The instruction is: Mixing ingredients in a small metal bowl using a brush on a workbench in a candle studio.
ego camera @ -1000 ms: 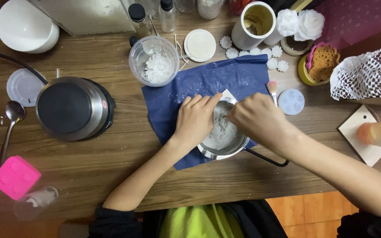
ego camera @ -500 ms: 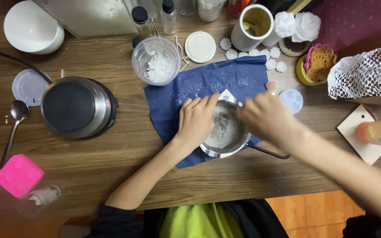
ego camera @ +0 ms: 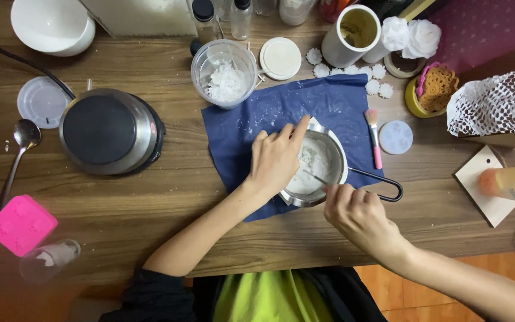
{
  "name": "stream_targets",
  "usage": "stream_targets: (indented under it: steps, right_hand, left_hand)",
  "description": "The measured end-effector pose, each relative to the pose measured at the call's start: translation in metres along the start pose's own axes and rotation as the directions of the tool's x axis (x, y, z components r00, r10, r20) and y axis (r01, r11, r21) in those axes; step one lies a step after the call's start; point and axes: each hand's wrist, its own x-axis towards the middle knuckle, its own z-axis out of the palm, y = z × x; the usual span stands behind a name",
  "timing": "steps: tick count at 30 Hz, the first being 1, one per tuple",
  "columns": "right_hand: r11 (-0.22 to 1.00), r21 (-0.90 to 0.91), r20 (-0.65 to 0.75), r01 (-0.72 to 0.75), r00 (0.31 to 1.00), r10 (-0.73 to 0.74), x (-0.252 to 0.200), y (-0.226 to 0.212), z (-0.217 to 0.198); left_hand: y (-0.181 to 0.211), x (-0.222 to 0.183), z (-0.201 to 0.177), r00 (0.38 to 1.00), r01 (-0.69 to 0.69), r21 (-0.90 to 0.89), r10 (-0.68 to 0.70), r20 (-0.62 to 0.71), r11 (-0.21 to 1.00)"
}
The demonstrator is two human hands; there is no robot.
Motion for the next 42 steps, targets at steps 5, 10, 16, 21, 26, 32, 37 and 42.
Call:
stream_targets:
  steps: [5,10,16,21,26,32,37,42]
  right_hand:
    - [0.991,0.126,0.067,-0.039,0.997,0.031,-0.012,0.026,0.001]
    - [0.989,0.094,0.121,-0.116,0.987,0.104,-0.006,0.022,0.028]
    - [0.975,0.188,0.147,-0.114,0.985,0.087,0.003,0.031,0.037]
    - [0.934,0.321,0.262,-0.159,0.962,0.074,0.006,0.04,0.046]
    - [0.96,0.254,0.158,-0.114,0.984,0.075,-0.012,0.009,0.059]
    - [0.988,-0.102,0.103,-0.117,0.987,0.127,0.006,-0.017,0.01]
    - [0.983,-0.127,0.076,-0.131,0.987,0.141,0.001,-0.011,0.008]
    - [0.95,0.248,0.272,-0.189,0.955,0.119,-0.008,0.017,0.025]
  left_hand:
    - [0.001,0.012,-0.012,0.985,-0.149,-0.028,0.146,-0.093,0.988]
    - [0.008,0.012,-0.028,0.974,-0.228,-0.14,0.224,-0.04,0.964]
    - [0.017,0.011,-0.033,0.945,-0.115,-0.117,0.145,0.294,0.986]
    - [0.022,0.015,-0.031,0.932,-0.034,-0.077,0.059,0.357,0.996]
    - [0.02,0.015,-0.023,0.941,-0.074,-0.042,0.084,0.328,0.996]
    - [0.021,0.012,-0.02,0.952,-0.083,-0.021,0.085,0.293,0.996]
    - [0.021,0.012,-0.022,0.961,-0.092,-0.031,0.097,0.261,0.995]
    - [0.021,0.013,-0.022,0.964,-0.122,-0.01,0.121,0.235,0.992]
